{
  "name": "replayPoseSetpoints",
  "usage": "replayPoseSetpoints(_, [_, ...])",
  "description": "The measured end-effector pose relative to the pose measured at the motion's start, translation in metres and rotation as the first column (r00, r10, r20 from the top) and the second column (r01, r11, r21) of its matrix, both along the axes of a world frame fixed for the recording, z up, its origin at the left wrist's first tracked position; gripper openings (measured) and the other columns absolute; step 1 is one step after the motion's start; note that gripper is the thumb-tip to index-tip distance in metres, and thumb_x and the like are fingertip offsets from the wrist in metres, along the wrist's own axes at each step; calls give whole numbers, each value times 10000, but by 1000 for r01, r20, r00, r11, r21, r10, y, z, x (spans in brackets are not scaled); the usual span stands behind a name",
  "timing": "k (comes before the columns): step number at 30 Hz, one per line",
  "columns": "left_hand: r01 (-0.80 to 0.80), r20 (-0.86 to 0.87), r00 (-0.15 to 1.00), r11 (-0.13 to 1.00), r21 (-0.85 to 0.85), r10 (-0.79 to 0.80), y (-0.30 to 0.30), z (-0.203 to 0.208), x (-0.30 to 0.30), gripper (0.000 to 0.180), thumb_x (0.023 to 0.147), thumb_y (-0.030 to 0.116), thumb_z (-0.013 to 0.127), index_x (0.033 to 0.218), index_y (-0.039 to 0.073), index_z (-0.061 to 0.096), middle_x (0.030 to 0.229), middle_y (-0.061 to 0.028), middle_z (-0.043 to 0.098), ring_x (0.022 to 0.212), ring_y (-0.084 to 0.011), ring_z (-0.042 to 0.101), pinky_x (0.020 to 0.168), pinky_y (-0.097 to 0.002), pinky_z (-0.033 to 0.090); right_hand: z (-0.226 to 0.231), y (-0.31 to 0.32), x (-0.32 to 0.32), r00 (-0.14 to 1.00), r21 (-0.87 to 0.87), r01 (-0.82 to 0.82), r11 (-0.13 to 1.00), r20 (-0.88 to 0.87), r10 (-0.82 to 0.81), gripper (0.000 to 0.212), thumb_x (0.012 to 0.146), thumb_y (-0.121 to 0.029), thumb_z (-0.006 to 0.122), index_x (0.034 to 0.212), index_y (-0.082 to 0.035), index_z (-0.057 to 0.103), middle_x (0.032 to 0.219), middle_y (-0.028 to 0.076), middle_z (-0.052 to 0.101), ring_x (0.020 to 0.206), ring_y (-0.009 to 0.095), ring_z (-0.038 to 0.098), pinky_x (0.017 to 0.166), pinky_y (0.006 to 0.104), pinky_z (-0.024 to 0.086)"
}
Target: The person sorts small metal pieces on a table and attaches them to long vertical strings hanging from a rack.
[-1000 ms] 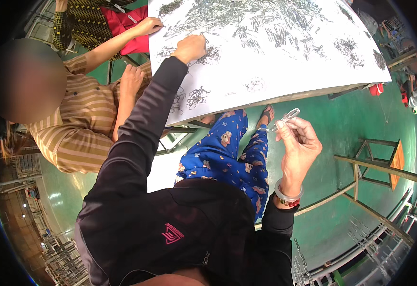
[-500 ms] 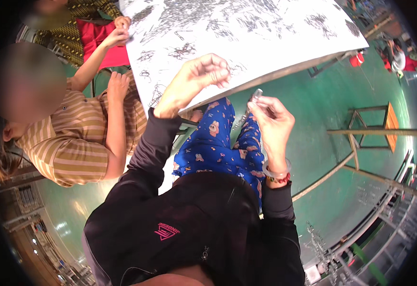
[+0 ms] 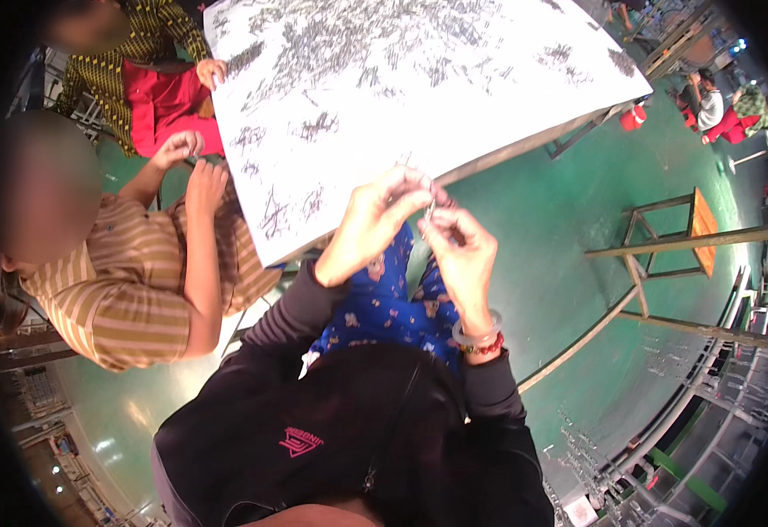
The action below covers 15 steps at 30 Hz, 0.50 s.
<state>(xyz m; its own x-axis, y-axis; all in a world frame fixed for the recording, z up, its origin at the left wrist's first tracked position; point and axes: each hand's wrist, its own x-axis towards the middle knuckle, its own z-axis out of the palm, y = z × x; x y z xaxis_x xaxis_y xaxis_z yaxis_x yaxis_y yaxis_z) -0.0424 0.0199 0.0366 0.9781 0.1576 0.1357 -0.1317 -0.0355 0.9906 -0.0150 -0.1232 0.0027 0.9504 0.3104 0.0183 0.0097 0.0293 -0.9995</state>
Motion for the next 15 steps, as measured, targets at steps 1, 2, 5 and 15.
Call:
replayPoseSetpoints(1, [-15, 5, 1000, 1000, 18, 15, 0, 2, -2, 108, 891, 77, 551, 954, -7, 574, 887, -71, 644, 875, -123, 595, 791, -274, 476, -2, -2, 4, 1000, -22, -17, 1000, -3, 17, 157, 731, 29, 714, 875, 8, 654, 796, 2, 627, 723, 54, 554, 660, 193, 464])
replayPoseSetpoints(2, [-37, -11, 999, 995, 91, 38, -1, 6, -4, 106, 891, 76, 548, 948, -11, 573, 869, -76, 646, 863, -123, 600, 786, -276, 480, -5, -6, 10, 998, 15, -54, 998, 31, 54, 177, 733, 18, 716, 900, 10, 659, 797, 15, 633, 736, 74, 576, 672, 210, 478])
replayPoseSetpoints(5, [-20, 24, 1000, 997, 81, 18, -5, -1, -1, 86, 892, 63, 549, 924, -14, 571, 847, -91, 653, 815, -129, 620, 754, -267, 486, -3, -17, 50, 998, 104, -42, 994, -38, 46, 192, 791, -6, 661, 976, 46, 651, 823, 43, 652, 773, 101, 603, 689, 222, 489])
replayPoseSetpoints(15, [27, -18, 1000, 996, 82, -26, -10, -39, 2, 37, 875, 18, 563, 890, -14, 572, 861, -85, 645, 831, -139, 618, 774, -274, 486, -82, 58, 263, 694, -559, 317, 766, 688, 214, 262, 755, 42, 544, 1009, 20, 607, 847, 209, 644, 779, 365, 598, 684, 402, 485])
